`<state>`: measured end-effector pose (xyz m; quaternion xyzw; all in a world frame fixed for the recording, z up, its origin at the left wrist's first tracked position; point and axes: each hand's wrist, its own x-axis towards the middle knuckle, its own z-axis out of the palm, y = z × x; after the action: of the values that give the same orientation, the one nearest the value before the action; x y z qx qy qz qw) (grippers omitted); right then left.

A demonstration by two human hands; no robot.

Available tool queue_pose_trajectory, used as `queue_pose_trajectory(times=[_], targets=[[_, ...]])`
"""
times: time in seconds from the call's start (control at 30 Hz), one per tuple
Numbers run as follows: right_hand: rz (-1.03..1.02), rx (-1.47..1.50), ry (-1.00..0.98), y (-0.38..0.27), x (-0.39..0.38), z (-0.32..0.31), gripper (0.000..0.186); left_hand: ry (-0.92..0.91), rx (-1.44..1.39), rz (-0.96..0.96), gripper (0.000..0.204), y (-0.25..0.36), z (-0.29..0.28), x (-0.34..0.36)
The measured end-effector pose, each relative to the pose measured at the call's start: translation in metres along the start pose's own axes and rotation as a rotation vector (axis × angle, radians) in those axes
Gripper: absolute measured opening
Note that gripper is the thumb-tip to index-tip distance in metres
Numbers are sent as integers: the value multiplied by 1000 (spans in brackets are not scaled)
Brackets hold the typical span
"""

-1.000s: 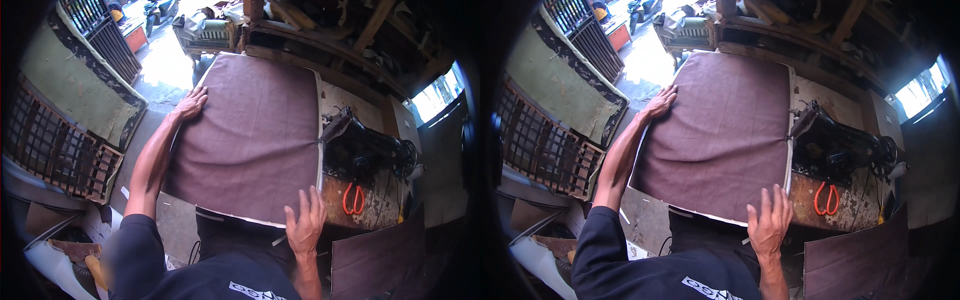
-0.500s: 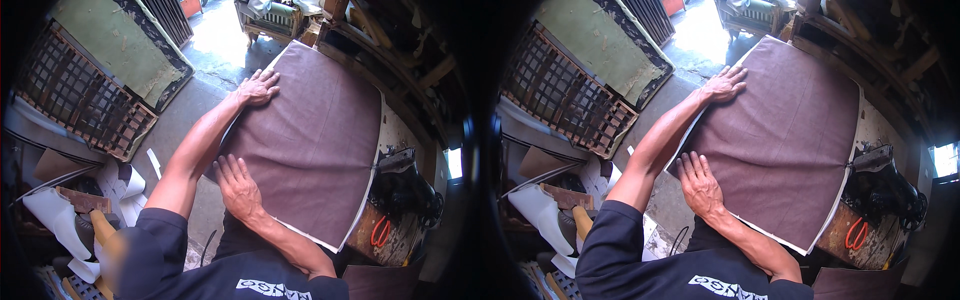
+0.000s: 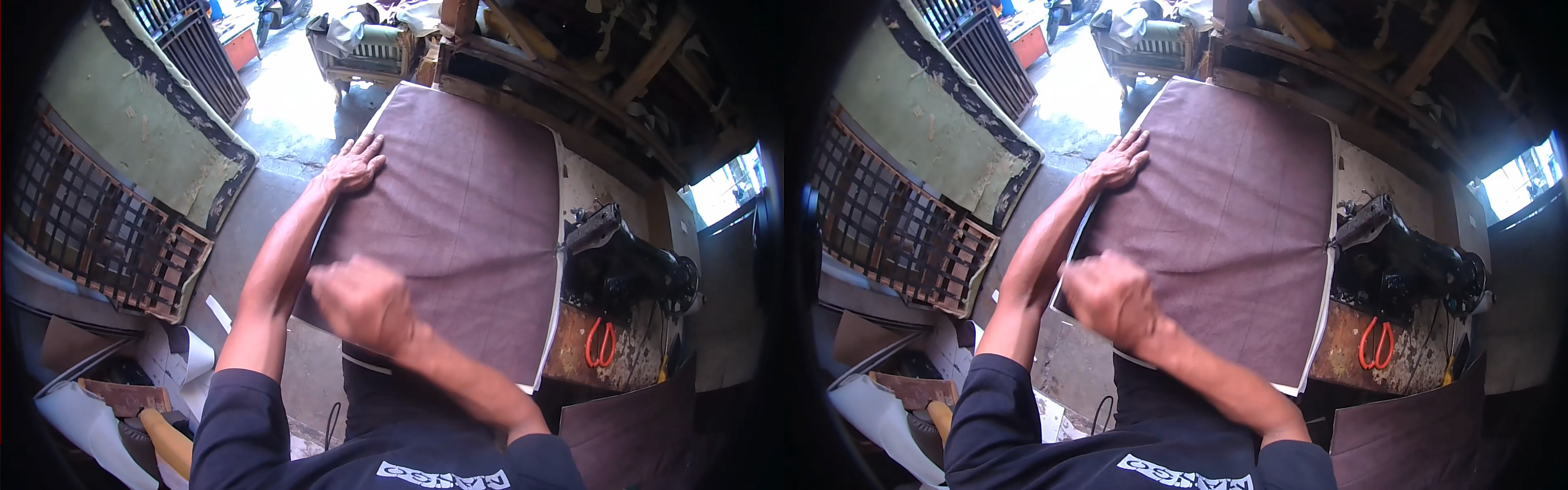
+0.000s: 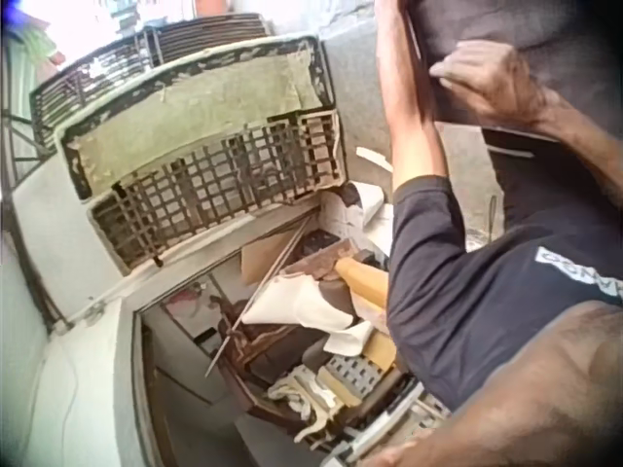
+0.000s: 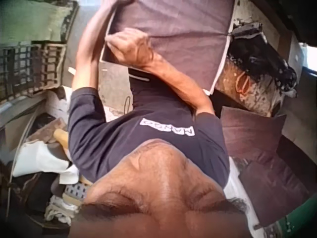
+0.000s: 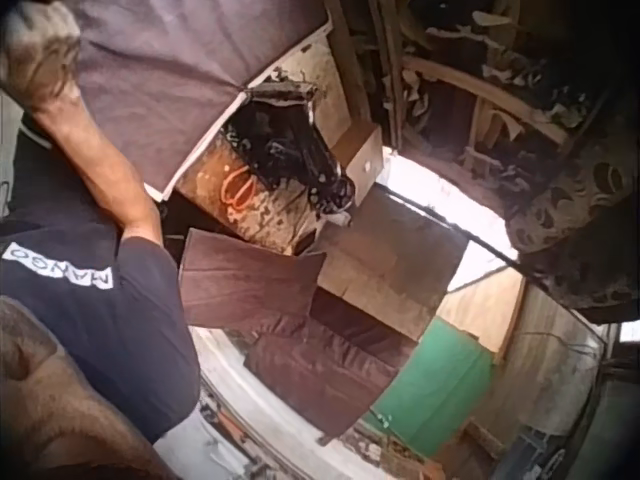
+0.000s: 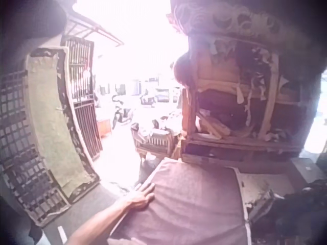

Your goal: The person prepares a section of brown upholstery fabric at a sewing machine, smoothing the material and using shears to trim a corner before threading the machine needle.

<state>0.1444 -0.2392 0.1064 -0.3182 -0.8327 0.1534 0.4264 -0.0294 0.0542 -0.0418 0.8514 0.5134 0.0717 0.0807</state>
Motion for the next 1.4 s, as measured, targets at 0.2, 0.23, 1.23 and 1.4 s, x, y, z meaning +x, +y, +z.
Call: queue_pose_trajectory(times=[0.2,0.23,1.23,1.4], targets=[[-131,-422,-439,100,-68,20,71,-125,-61,-61,64,60,-37,-2],[-143,-303,-458,80,-88,19,72,-151,-110,-89,66,72,-48,-4],[552,-483,260,25,-152,-119,56,-33,-128,-37,65,47,-38,-5],[724,-605,40,69,-205,-117,70,-103,-82,-58,66,63,-45,-2]])
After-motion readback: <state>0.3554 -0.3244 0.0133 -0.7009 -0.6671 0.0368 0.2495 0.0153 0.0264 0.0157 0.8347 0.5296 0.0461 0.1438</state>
